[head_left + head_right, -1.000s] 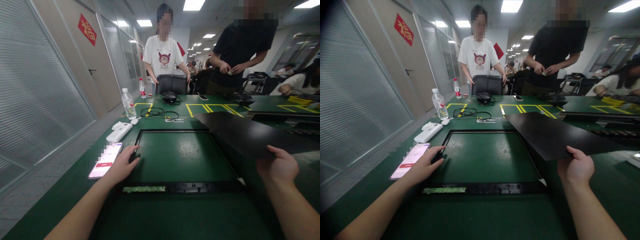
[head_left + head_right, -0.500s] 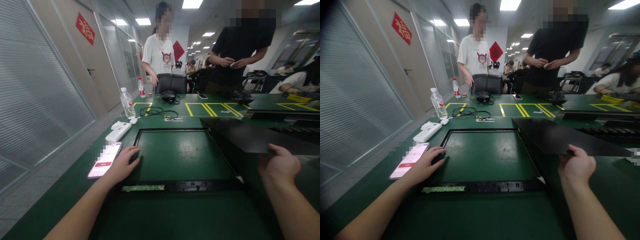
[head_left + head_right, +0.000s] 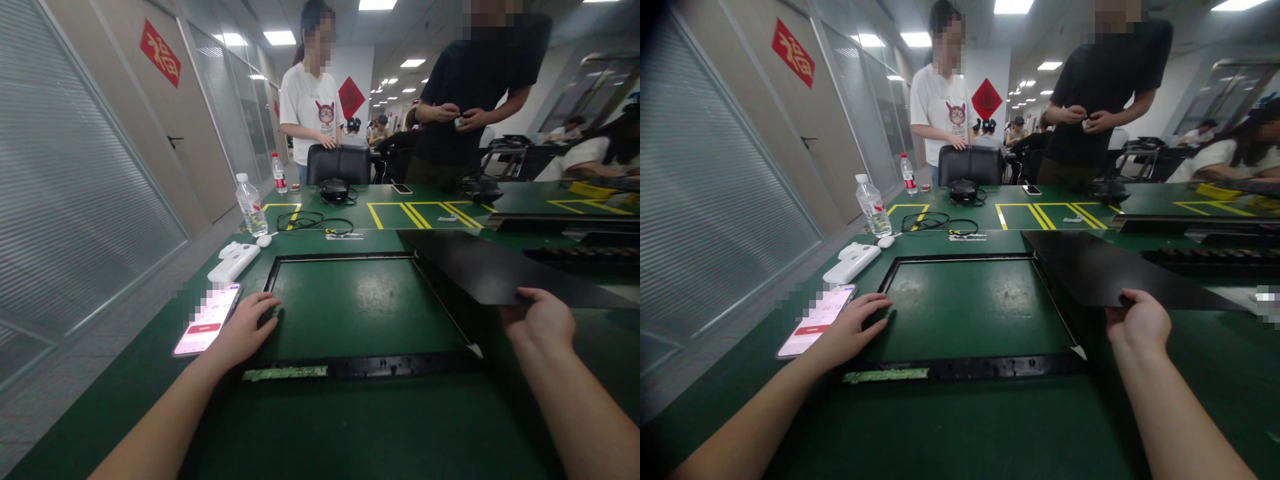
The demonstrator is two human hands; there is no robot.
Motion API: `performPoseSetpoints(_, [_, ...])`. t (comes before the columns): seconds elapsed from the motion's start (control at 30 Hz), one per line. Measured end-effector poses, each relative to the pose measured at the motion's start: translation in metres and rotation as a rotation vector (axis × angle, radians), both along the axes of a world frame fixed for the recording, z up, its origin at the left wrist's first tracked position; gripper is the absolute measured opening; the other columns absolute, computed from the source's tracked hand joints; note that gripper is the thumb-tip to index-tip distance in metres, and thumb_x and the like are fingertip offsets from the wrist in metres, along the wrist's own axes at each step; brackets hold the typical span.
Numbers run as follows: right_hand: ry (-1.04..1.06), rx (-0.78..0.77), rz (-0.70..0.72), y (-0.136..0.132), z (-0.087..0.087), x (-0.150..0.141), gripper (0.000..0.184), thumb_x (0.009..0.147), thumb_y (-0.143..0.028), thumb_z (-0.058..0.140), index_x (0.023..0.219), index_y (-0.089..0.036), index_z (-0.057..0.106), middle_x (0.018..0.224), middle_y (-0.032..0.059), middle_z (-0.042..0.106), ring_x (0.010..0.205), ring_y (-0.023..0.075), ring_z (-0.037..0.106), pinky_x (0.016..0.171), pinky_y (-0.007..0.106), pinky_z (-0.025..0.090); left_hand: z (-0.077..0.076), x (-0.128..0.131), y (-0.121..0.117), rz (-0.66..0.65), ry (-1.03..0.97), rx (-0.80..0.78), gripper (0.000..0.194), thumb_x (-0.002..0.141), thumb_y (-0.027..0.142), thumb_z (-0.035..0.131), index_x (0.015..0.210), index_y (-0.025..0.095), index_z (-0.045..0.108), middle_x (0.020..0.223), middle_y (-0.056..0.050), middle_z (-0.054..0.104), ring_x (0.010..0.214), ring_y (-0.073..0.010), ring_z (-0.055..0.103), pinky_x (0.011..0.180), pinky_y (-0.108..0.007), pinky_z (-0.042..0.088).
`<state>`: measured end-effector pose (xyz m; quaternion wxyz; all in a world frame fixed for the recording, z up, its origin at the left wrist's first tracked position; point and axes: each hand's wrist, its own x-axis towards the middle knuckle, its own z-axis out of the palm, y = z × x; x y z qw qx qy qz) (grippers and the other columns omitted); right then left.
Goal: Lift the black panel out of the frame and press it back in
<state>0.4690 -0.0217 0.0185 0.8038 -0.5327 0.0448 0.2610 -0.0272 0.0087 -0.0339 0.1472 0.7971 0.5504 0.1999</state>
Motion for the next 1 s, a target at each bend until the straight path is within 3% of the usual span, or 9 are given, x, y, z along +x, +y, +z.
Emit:
performPoseSetpoints(0.1, [0.050, -0.045, -0.065, 0.001, -0.001, -0.003, 0.028, 0.063, 0.007, 0.054, 0.075, -0.018, 0.051, 0.076, -0.0025, 0.059, 0.058, 0.0103, 0.061, 0.048, 0.018, 0.057, 0.000, 0.001, 0.000, -0.001, -0.005, -0.001, 0.045, 0.094, 0.044, 0.054, 0.127, 0.019, 0.072, 0.141, -0.017, 0.064, 0.133, -0.0365, 0.058, 0.112, -0.058, 0.047])
performPoseSetpoints(1.0, [0.091, -0.040, -0.069, 0.011, -0.025, 0.012, 0.027, 0.062, 0.006, 0.057, 0.073, -0.018, 0.052, 0.074, -0.0028, 0.061, 0.060, 0.0126, 0.064, 0.050, 0.020, 0.057, 0.004, 0.002, -0.003, -0.009, 0.009, -0.002, 0.044, 0.090, 0.041, 0.055, 0.125, 0.021, 0.074, 0.141, -0.017, 0.065, 0.133, -0.0379, 0.059, 0.112, -0.060, 0.048])
